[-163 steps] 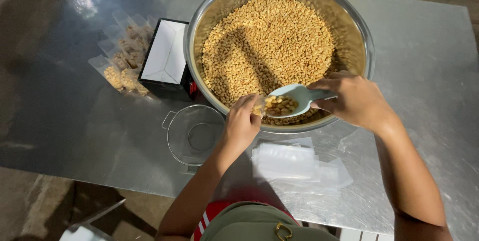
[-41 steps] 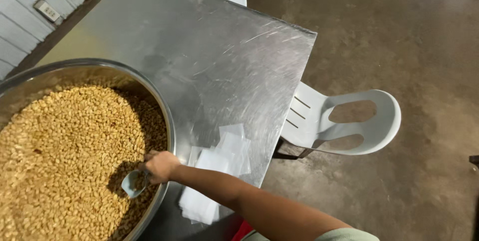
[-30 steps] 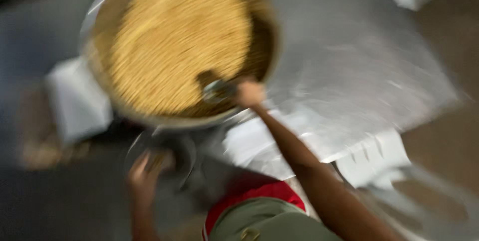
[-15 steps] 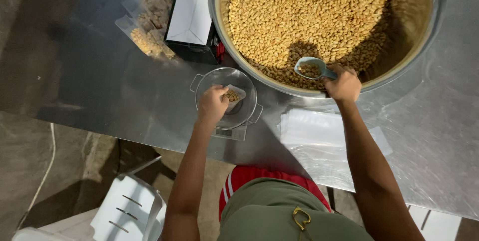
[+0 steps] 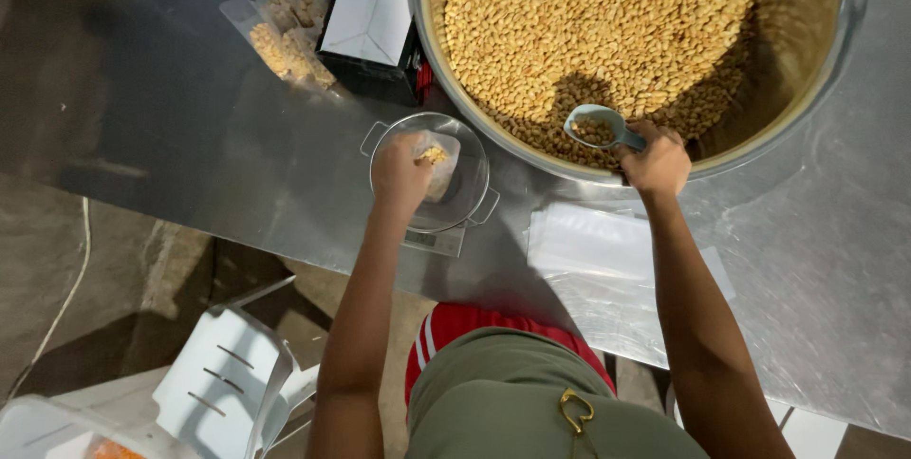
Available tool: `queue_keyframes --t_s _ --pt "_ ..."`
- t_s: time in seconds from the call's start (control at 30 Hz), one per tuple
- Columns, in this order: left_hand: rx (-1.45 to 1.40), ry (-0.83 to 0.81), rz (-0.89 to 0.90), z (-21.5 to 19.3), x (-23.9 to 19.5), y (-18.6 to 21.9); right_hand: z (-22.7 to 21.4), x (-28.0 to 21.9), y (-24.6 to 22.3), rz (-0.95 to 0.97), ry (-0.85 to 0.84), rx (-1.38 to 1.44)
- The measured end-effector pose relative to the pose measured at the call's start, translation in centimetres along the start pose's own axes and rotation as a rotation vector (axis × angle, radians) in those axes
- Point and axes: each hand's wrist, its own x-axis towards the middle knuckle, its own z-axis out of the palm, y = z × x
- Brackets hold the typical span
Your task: The person scoops peanuts from a large metal bowl using a plastic scoop and pours them into small plastic bags placed on a digital scale. The person repeatedly fills, weighs, and sets aside the bags on a stainless steel table.
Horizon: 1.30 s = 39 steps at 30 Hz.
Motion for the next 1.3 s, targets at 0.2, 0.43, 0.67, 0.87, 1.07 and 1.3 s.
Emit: queue_keyframes --t_s 0.2,0.43,0.67,0.87,1.07,1.3 --pt "-0.064 0.051 -0.120 0.5 -2.1 -2.3 0.0 0.2 0.4 -0.020 0.004 -0.017" --pt "-0.171 0.080 -0.029 2.5 -2.5 -3.9 0.3 0.1 0.5 -0.011 -0.009 -0.034" --pt "-0.124 0.014 -0.024 1.8 -1.2 -2.8 0.3 0.1 0.6 -0.023 0.012 -0.014" --pt "0.030 0.012 -0.011 0.9 -1.1 -2.2 0.4 0.3 0.5 0.002 -0.018 -0.048" --pt "0.032 0.077 0.022 -0.4 -1.9 -0.9 0.1 0.2 0.3 -0.022 0.001 -0.008" --pt "-0.155 -0.565 0.452 9.8 -13.7 1.2 -0.2 0.1 -0.1 0.008 0.000 -0.021"
